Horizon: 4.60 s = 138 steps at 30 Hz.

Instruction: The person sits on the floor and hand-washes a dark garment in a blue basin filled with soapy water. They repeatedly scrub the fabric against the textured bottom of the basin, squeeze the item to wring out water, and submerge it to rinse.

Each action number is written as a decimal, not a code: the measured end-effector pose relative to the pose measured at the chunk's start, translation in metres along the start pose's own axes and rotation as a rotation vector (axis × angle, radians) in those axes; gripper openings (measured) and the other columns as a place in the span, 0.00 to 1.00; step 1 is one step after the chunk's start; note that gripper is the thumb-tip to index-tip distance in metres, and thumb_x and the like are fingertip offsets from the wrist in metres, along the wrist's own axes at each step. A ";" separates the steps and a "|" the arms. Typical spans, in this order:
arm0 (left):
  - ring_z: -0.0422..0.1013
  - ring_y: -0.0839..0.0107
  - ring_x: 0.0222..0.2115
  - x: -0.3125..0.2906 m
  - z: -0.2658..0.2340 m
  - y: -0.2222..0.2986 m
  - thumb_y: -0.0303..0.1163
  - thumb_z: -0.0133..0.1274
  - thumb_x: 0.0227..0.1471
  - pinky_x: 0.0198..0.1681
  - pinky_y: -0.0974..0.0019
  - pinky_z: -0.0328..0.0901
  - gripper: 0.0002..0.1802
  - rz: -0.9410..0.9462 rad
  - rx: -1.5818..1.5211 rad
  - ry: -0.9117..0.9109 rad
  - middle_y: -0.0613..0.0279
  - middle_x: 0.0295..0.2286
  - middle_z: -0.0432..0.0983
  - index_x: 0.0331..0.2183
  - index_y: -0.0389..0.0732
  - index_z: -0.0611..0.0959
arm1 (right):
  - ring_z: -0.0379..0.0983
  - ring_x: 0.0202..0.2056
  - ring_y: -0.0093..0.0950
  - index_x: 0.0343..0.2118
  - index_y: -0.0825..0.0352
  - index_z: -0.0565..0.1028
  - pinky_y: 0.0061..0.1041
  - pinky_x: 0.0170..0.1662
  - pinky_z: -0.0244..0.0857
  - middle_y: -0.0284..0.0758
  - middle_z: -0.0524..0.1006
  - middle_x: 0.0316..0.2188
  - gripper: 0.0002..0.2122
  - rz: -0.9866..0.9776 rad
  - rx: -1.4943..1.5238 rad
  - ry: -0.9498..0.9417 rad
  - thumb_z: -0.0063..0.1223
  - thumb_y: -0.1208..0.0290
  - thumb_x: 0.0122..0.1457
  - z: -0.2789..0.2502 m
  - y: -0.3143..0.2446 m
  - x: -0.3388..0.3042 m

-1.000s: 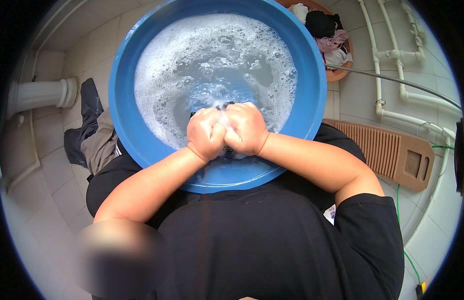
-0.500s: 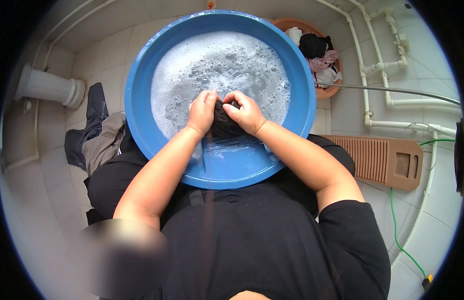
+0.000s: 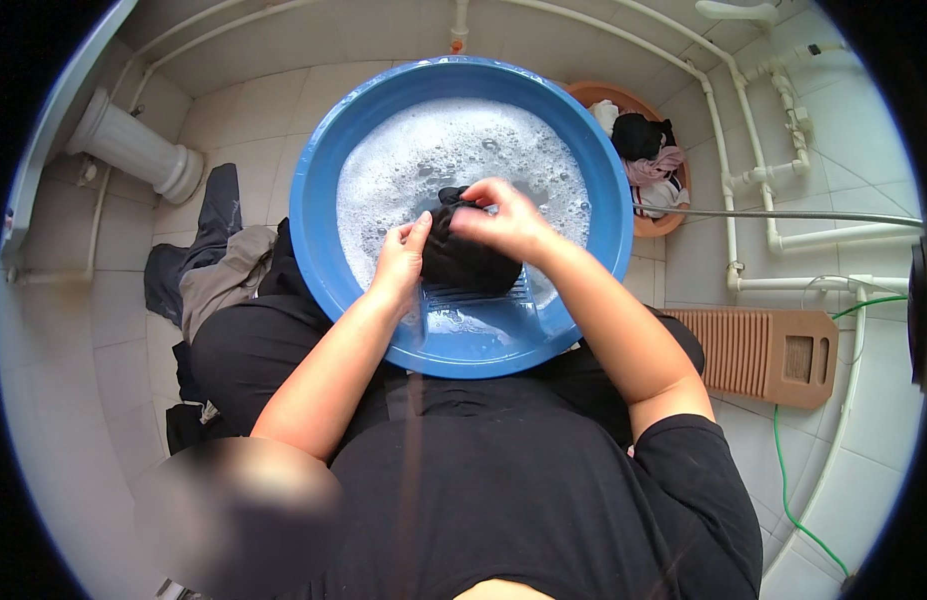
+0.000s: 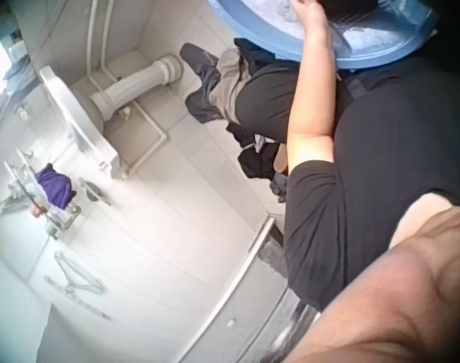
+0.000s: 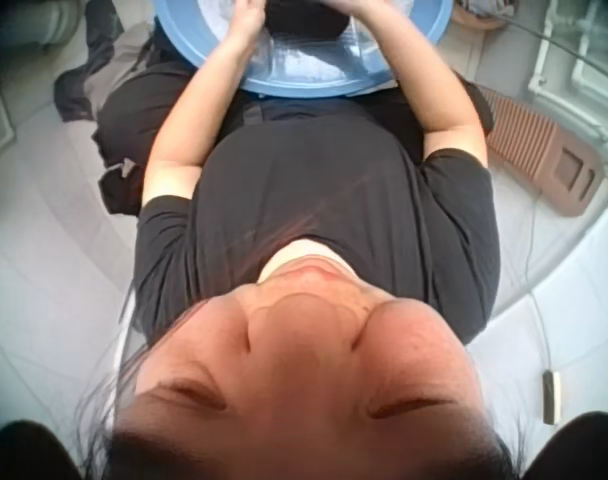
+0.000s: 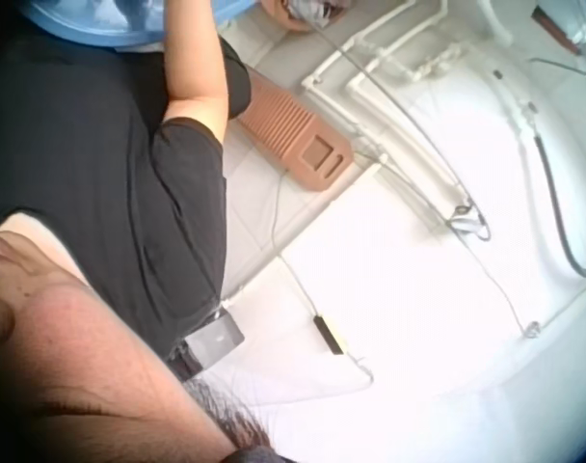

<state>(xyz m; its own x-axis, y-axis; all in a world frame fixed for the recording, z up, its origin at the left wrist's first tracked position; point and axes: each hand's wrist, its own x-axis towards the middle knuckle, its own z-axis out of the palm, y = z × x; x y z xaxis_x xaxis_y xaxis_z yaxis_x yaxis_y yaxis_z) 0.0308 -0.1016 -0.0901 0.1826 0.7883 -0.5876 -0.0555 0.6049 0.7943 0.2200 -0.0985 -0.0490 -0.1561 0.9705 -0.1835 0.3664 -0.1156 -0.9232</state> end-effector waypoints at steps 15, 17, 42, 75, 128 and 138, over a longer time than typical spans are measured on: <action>0.67 0.73 0.31 0.023 -0.037 0.067 0.27 0.57 0.43 0.37 0.71 0.63 0.14 0.338 -0.222 0.202 0.63 0.30 0.71 0.35 0.38 0.74 | 0.70 0.30 0.25 0.32 0.66 0.69 0.27 0.33 0.66 0.33 0.73 0.28 0.13 0.301 0.662 0.705 0.55 0.62 0.52 -0.075 0.041 0.026; 0.67 0.67 0.36 0.047 -0.047 0.059 0.32 0.56 0.44 0.43 0.66 0.62 0.16 0.406 0.087 0.252 0.57 0.34 0.71 0.37 0.39 0.74 | 0.66 0.26 0.22 0.31 0.66 0.69 0.23 0.29 0.63 0.30 0.72 0.26 0.12 0.200 0.288 0.881 0.55 0.63 0.52 -0.077 0.078 0.035; 0.68 0.56 0.44 0.131 -0.050 0.049 0.52 0.61 0.32 0.49 0.61 0.60 0.38 0.201 1.458 -0.156 0.49 0.43 0.71 0.45 0.42 0.75 | 0.52 0.58 0.41 0.56 0.67 0.59 0.31 0.59 0.47 0.48 0.58 0.56 0.33 0.240 -0.399 -0.071 0.39 0.45 0.54 -0.048 0.139 0.098; 0.70 0.71 0.35 0.037 0.012 0.039 0.37 0.40 0.50 0.40 0.67 0.64 0.18 -0.094 -0.567 -0.355 0.61 0.35 0.75 0.39 0.41 0.77 | 0.71 0.43 0.35 0.43 0.68 0.71 0.34 0.50 0.62 0.44 0.73 0.42 0.22 0.523 1.237 -0.269 0.40 0.54 0.55 -0.009 0.013 0.023; 0.67 0.52 0.36 0.033 0.036 0.004 0.40 0.44 0.48 0.40 0.54 0.60 0.14 0.533 1.082 -0.015 0.53 0.32 0.73 0.30 0.42 0.78 | 0.70 0.34 0.42 0.33 0.64 0.75 0.36 0.40 0.63 0.43 0.74 0.28 0.19 0.218 -0.505 0.031 0.40 0.54 0.48 0.020 0.023 -0.005; 0.66 0.53 0.35 -0.030 0.029 -0.005 0.34 0.48 0.46 0.41 0.54 0.59 0.08 0.954 0.909 0.013 0.54 0.29 0.71 0.25 0.39 0.74 | 0.63 0.45 0.39 0.24 0.64 0.70 0.39 0.45 0.57 0.39 0.69 0.41 0.12 -0.352 -0.527 0.281 0.53 0.62 0.39 0.025 0.015 -0.062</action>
<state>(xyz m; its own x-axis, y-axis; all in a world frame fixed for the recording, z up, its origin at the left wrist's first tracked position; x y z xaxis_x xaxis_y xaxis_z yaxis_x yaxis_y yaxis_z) 0.0545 -0.1315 -0.0723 0.4295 0.8647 0.2606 0.5197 -0.4726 0.7118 0.2122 -0.1662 -0.0601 -0.1306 0.9575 0.2571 0.7454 0.2658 -0.6114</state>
